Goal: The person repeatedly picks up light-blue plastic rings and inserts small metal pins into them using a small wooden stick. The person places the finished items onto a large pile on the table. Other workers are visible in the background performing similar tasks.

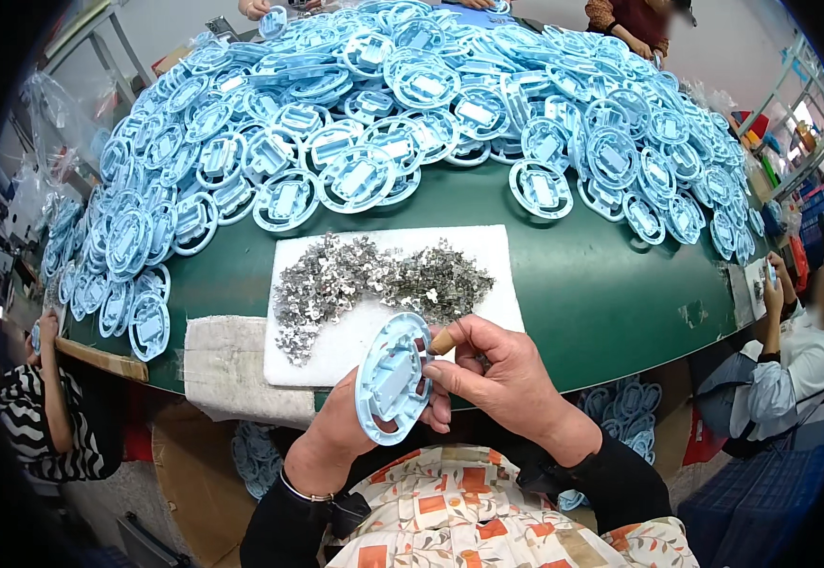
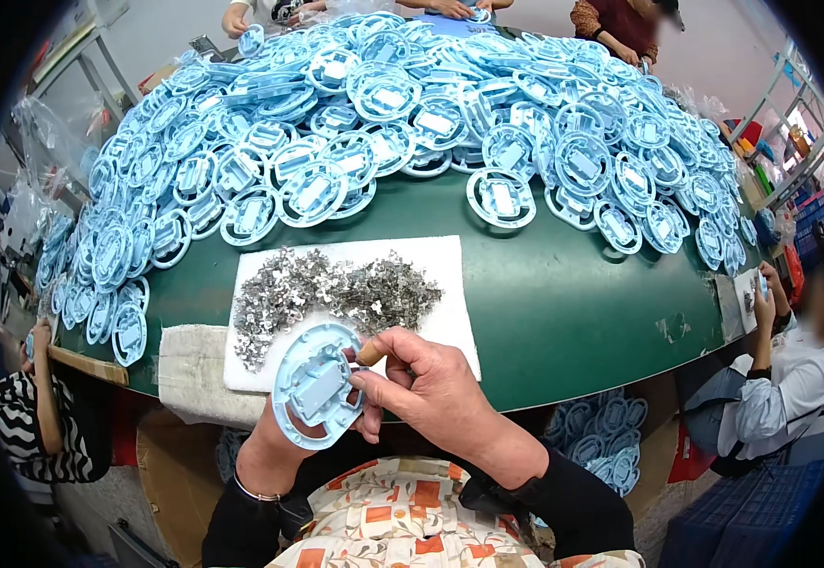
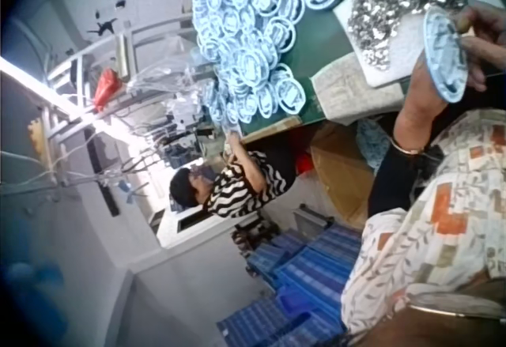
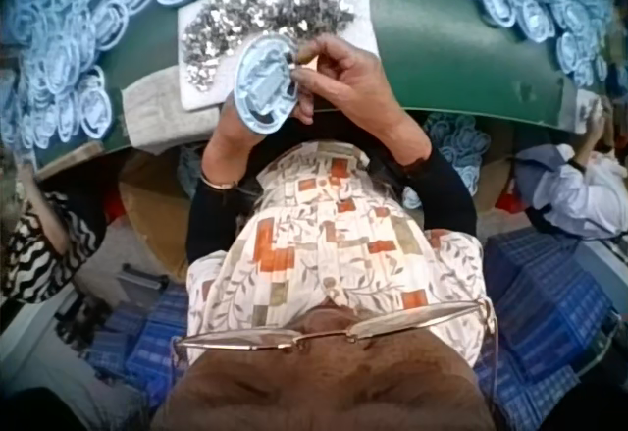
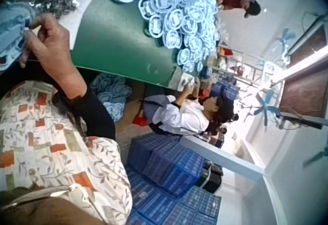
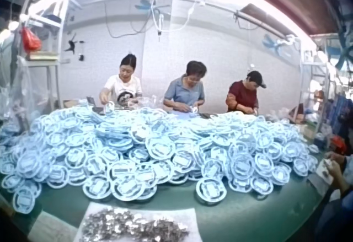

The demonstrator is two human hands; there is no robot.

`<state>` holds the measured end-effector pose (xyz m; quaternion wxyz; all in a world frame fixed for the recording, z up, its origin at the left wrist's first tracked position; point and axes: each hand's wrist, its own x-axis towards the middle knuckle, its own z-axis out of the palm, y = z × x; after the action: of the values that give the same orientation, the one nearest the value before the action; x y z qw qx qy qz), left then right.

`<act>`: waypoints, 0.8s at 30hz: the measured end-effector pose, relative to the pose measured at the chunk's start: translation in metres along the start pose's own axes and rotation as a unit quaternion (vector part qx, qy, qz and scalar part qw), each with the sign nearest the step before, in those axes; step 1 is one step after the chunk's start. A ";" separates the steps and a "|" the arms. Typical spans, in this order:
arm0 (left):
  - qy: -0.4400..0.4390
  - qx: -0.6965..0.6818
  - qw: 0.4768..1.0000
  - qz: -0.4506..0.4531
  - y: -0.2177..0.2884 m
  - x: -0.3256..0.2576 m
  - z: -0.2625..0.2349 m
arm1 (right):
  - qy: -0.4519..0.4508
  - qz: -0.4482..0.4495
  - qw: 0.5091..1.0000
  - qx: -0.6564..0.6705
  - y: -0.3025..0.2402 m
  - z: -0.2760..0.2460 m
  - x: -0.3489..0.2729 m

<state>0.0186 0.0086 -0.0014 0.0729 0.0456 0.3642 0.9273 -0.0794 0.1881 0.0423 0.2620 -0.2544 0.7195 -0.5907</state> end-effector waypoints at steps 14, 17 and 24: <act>0.074 0.189 0.979 -0.022 -0.004 0.000 0.014 | -0.005 0.048 0.980 0.192 0.024 -0.031 -0.024; 0.126 0.144 0.981 -0.038 -0.007 -0.003 0.013 | 0.008 0.021 0.974 0.225 0.002 -0.019 -0.036; 0.125 0.321 0.939 -0.002 0.034 -0.024 0.015 | -0.066 0.097 0.993 0.009 -0.018 -0.024 -0.016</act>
<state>0.0408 -0.0103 0.0323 0.0104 -0.0508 0.6486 0.7593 -0.0834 0.2134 0.0648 0.3669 -0.2193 0.7170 -0.5507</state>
